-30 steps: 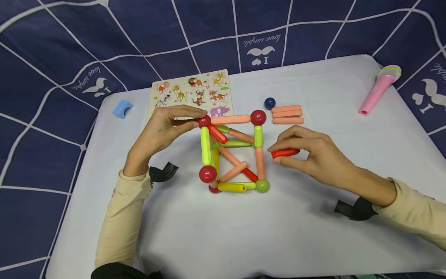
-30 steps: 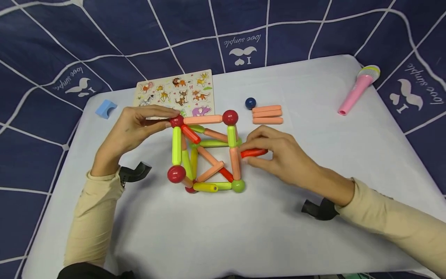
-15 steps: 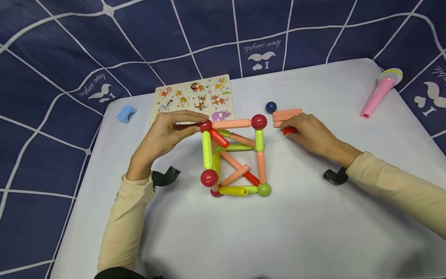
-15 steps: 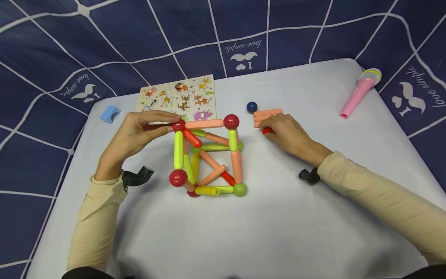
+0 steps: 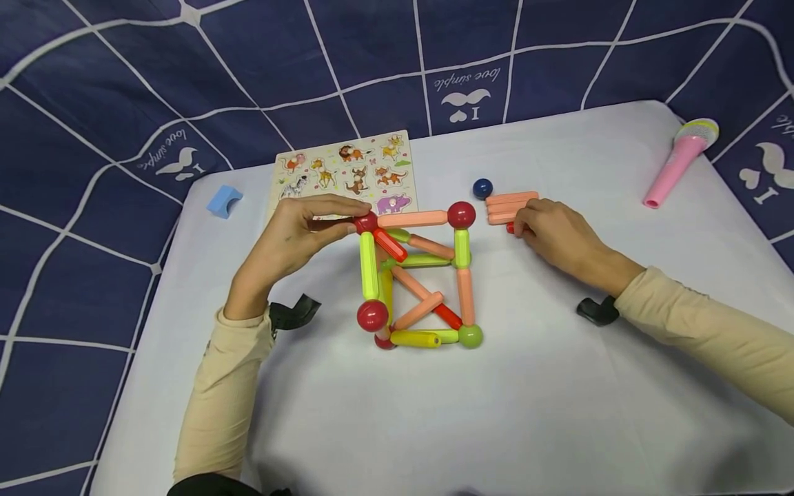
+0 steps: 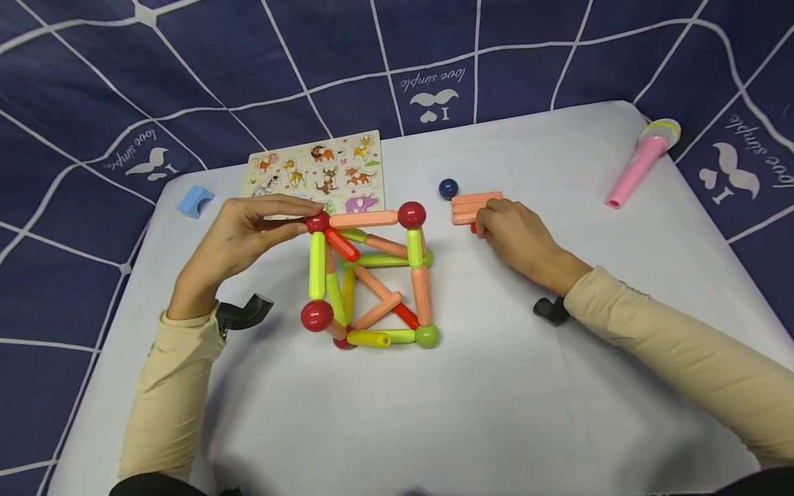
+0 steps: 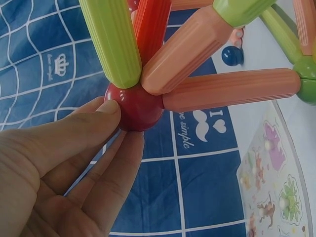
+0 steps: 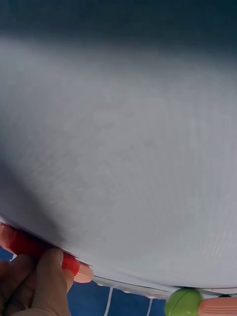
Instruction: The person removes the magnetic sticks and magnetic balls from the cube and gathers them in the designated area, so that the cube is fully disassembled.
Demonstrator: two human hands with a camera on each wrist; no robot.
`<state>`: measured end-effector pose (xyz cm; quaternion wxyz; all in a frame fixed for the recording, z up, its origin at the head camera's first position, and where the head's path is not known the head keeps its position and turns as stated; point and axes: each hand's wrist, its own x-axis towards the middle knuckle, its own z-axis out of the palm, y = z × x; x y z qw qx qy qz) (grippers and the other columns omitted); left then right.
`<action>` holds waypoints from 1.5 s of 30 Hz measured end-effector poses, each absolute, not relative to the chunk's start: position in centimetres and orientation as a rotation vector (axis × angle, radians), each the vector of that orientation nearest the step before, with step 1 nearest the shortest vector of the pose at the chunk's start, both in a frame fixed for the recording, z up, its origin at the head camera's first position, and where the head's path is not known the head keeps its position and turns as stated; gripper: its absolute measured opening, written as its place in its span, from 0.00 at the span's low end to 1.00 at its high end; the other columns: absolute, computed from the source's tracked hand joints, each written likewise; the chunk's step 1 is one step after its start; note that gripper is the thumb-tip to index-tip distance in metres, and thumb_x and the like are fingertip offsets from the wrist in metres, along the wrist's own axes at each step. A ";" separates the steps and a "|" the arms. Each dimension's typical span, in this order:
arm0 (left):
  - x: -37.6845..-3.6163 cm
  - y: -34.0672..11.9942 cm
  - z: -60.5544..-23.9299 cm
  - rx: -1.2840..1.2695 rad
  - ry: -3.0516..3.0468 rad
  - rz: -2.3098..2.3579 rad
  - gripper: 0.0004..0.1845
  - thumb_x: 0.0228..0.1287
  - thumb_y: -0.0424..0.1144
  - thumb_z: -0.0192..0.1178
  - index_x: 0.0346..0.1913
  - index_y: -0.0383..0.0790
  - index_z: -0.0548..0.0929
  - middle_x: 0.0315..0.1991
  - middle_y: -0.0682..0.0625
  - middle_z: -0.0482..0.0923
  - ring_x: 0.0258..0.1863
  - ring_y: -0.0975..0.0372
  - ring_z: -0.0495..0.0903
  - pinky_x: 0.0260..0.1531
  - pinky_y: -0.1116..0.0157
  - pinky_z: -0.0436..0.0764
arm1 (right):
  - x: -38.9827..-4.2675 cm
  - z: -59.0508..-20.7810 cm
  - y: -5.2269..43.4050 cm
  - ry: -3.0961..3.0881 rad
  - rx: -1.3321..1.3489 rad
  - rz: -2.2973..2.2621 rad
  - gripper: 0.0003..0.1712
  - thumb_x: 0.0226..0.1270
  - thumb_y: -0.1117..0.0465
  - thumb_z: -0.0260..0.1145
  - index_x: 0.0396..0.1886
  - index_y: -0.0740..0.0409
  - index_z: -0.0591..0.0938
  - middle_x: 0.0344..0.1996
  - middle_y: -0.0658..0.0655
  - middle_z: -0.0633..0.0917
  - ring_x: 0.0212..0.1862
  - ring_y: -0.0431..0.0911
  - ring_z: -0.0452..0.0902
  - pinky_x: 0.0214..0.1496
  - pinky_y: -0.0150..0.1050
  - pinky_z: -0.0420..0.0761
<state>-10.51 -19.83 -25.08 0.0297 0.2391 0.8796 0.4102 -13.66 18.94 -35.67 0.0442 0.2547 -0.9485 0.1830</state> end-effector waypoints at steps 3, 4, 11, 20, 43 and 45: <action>-10.5 -19.8 -25.1 0.731 2.712 1.262 0.19 0.61 0.29 0.67 0.55 0.44 0.86 0.51 0.53 0.84 0.53 0.64 0.79 0.47 0.65 0.82 | -13.5 -35.5 19.0 -2.933 0.759 0.564 0.08 0.58 0.77 0.65 0.32 0.62 0.84 0.34 0.58 0.82 0.37 0.52 0.75 0.42 0.48 0.79; -10.5 -19.8 -25.1 0.731 2.713 1.260 0.19 0.61 0.29 0.67 0.55 0.43 0.86 0.51 0.53 0.84 0.53 0.64 0.79 0.47 0.65 0.82 | -13.4 -35.3 19.0 -2.929 0.755 0.569 0.07 0.58 0.76 0.65 0.32 0.62 0.84 0.34 0.59 0.82 0.37 0.52 0.75 0.42 0.48 0.79; -10.9 -19.6 -25.0 0.761 2.718 1.254 0.18 0.60 0.29 0.68 0.54 0.44 0.86 0.51 0.54 0.84 0.54 0.65 0.78 0.47 0.65 0.83 | -11.1 -31.9 17.6 -2.662 0.748 0.727 0.08 0.59 0.72 0.67 0.39 0.65 0.83 0.36 0.58 0.81 0.38 0.50 0.74 0.39 0.45 0.78; -11.3 -19.6 -24.8 0.773 2.709 1.248 0.17 0.61 0.30 0.67 0.54 0.43 0.86 0.51 0.53 0.84 0.53 0.64 0.80 0.47 0.65 0.82 | -4.8 -28.7 11.8 -2.748 1.049 1.041 0.15 0.65 0.60 0.67 0.50 0.57 0.83 0.38 0.49 0.81 0.39 0.41 0.76 0.40 0.36 0.81; -10.8 -19.9 -25.2 0.763 2.689 1.307 0.17 0.61 0.30 0.67 0.53 0.45 0.87 0.51 0.55 0.84 0.55 0.65 0.78 0.47 0.64 0.83 | -2.4 -31.8 2.1 -3.042 1.321 0.883 0.07 0.59 0.61 0.74 0.34 0.58 0.86 0.26 0.49 0.79 0.27 0.40 0.74 0.23 0.29 0.73; -10.7 -19.9 -25.2 0.761 2.692 1.304 0.17 0.61 0.30 0.68 0.53 0.45 0.87 0.51 0.55 0.84 0.55 0.65 0.78 0.47 0.63 0.83 | -2.4 -31.9 2.0 -3.028 1.319 0.862 0.06 0.59 0.61 0.73 0.34 0.57 0.85 0.26 0.49 0.79 0.26 0.40 0.73 0.21 0.29 0.72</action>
